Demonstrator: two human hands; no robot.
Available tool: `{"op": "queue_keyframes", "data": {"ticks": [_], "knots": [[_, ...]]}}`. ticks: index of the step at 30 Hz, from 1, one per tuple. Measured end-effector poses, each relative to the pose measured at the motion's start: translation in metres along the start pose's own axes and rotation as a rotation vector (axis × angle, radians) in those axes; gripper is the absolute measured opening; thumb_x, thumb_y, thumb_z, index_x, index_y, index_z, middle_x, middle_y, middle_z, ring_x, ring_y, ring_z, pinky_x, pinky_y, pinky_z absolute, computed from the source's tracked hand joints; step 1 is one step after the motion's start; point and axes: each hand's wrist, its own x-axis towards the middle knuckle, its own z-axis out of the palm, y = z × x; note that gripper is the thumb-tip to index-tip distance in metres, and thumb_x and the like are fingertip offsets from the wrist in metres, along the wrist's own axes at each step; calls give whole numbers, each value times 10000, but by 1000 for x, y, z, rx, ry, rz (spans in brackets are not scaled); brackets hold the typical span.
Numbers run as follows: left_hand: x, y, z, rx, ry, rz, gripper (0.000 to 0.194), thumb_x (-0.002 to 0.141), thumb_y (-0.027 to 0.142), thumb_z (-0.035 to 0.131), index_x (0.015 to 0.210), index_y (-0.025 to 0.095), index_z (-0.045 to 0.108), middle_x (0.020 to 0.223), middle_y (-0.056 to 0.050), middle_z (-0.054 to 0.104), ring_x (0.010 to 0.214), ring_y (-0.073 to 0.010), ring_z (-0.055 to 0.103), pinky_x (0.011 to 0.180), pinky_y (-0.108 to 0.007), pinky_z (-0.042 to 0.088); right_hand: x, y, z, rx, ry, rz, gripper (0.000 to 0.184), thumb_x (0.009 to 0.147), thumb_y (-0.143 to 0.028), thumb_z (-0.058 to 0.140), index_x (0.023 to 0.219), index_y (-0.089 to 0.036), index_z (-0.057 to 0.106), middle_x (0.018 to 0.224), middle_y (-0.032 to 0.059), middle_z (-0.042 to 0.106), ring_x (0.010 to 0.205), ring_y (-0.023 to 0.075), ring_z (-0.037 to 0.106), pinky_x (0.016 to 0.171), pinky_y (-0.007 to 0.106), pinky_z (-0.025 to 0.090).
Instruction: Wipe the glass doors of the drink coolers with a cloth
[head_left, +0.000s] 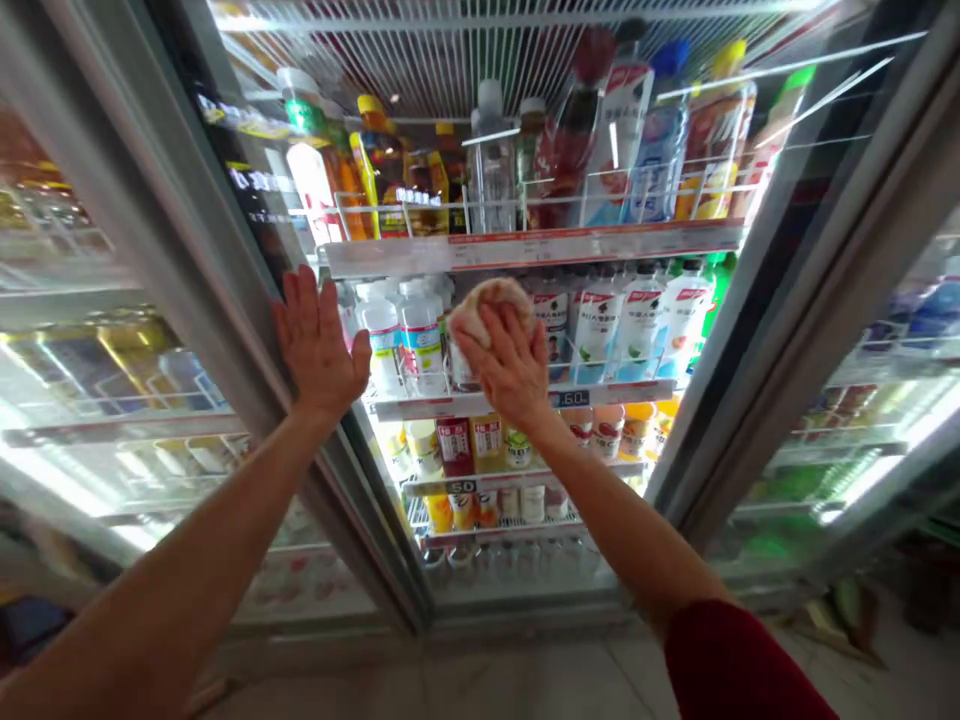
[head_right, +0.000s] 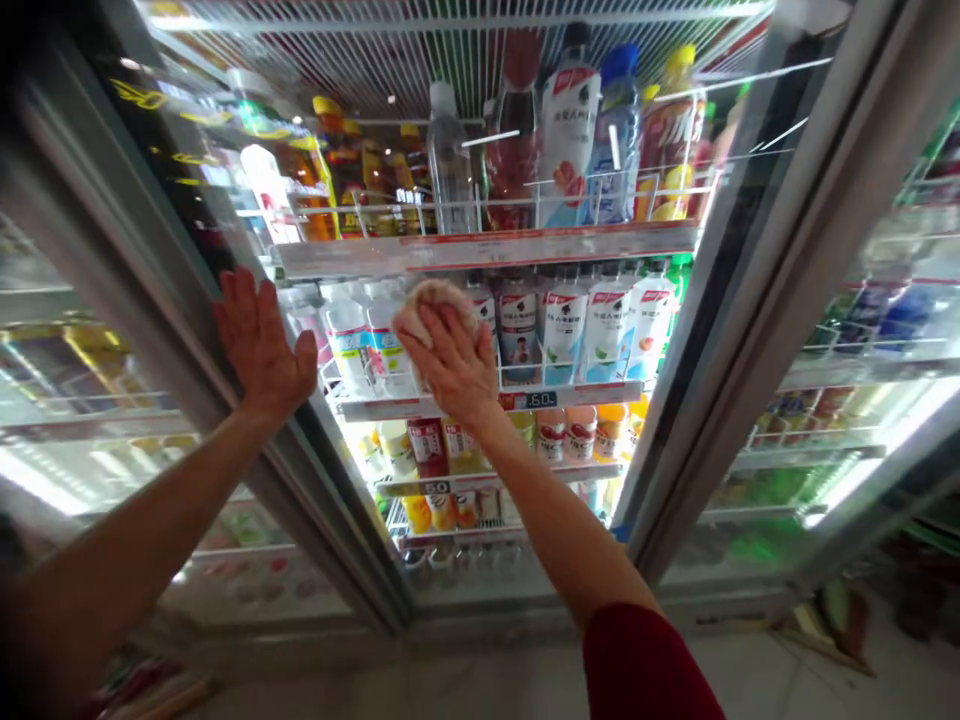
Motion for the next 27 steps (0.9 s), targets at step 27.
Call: {"op": "queue_keyframes", "data": {"ticks": [27], "knots": [[-31, -7, 32, 62, 295, 91, 629, 825, 354, 412, 1371, 74, 276, 1438, -189, 257, 1356, -284, 184, 1078, -515, 190, -47, 77, -22, 24, 187, -11, 381, 850, -278, 466, 1223, -343, 512, 1412, -18, 382, 1344, 198, 264, 1121, 444, 118]]}}
